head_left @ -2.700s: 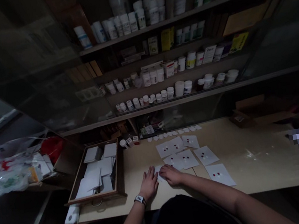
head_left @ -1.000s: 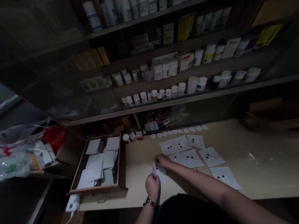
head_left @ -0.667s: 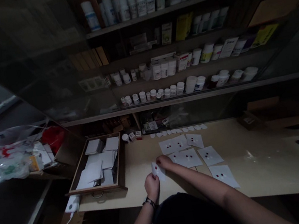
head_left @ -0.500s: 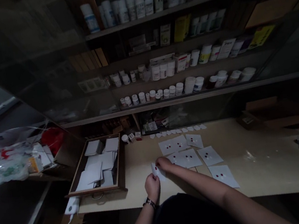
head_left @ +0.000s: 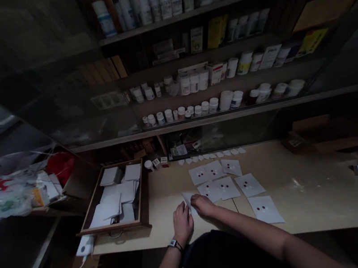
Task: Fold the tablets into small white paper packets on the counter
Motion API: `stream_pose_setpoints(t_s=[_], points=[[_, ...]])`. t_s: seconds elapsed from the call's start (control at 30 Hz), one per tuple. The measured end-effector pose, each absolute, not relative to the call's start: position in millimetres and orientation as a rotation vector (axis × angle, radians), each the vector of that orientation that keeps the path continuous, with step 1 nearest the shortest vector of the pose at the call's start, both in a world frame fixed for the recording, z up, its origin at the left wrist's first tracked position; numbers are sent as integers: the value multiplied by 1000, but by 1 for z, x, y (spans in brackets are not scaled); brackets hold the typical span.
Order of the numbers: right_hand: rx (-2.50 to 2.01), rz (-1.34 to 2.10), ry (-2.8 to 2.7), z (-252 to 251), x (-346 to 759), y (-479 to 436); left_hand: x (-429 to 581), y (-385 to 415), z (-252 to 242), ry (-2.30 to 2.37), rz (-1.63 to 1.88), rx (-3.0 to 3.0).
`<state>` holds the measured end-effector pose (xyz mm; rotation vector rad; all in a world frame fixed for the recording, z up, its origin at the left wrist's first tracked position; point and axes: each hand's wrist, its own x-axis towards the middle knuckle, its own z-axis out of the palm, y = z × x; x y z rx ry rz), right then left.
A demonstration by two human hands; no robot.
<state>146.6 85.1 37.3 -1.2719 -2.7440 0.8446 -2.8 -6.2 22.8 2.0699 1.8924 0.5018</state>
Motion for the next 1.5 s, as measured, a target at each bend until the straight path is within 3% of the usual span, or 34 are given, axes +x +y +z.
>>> stream_pose_setpoints(t_s=[0.4,0.57,0.8,1.1,1.5], points=[[-1194,744,-2606,26,161,93,-21,19,27,1493,185,2403],[-862,681,-2783,22,174,88,-22,27,27,1427,146,2593],[-852,611,-2847,20,177,87,-23,35,22,1127,-44,2844],[-824,598,-2900,28,177,89,-22,31,4,1095,-117,2891],[-743,531,-2951,31,177,95,-21,37,17,965,-159,2918]])
